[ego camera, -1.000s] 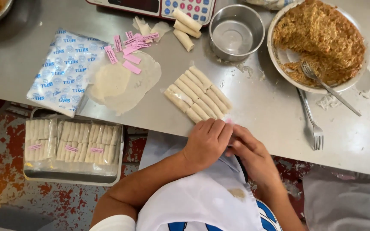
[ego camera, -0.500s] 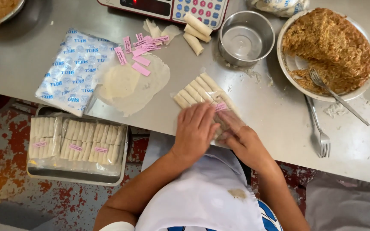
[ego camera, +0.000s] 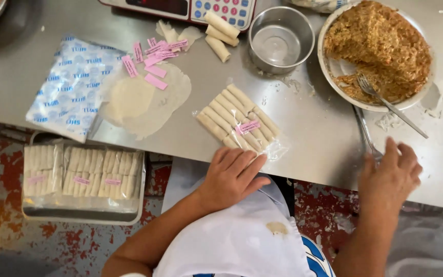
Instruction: The person wraps individual rolls by hand, placing fillings into wrappers and rolling them tightly on a metal surface.
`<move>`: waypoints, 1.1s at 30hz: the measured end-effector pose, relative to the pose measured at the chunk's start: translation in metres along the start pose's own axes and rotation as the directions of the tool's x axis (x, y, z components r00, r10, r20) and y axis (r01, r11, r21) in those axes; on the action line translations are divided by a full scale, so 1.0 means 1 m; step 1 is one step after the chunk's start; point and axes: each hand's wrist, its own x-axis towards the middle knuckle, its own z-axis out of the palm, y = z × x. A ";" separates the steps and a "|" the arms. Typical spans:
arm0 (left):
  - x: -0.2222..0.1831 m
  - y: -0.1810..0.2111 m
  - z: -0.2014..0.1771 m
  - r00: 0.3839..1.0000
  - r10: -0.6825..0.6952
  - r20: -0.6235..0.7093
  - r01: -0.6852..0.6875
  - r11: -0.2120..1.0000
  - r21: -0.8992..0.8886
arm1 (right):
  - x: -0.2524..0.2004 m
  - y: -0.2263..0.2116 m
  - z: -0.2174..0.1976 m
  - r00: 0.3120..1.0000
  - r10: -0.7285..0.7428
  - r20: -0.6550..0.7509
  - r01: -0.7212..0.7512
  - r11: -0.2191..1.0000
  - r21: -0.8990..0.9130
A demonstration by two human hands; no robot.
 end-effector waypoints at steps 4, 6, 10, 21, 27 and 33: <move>0.006 0.004 0.024 0.999 -0.043 0.033 0.038 0.991 0.129 | -0.019 0.051 0.027 0.994 0.029 0.101 -0.019 0.995 -0.100; 0.015 0.005 0.027 0.999 -0.034 -0.025 0.037 0.995 0.097 | -0.029 0.028 -0.005 0.970 0.126 0.209 -0.134 0.991 0.024; 0.021 0.000 0.017 0.999 -0.020 -0.036 0.022 0.998 0.065 | -0.036 -0.001 -0.064 0.889 0.087 0.450 -0.224 0.938 0.263; 0.014 0.006 0.030 0.999 -0.021 -0.039 0.026 0.994 0.107 | 0.195 -0.108 0.058 0.804 -0.572 -0.163 0.576 0.817 -0.024; 0.016 0.003 0.032 0.999 -0.020 -0.051 0.025 0.994 0.102 | 0.171 -0.129 0.004 0.856 -0.492 0.157 0.497 0.868 0.013; 0.023 0.004 0.044 0.996 -0.038 -0.081 0.048 0.993 0.112 | 0.024 -0.047 -0.089 0.917 -0.386 0.102 0.347 0.896 0.276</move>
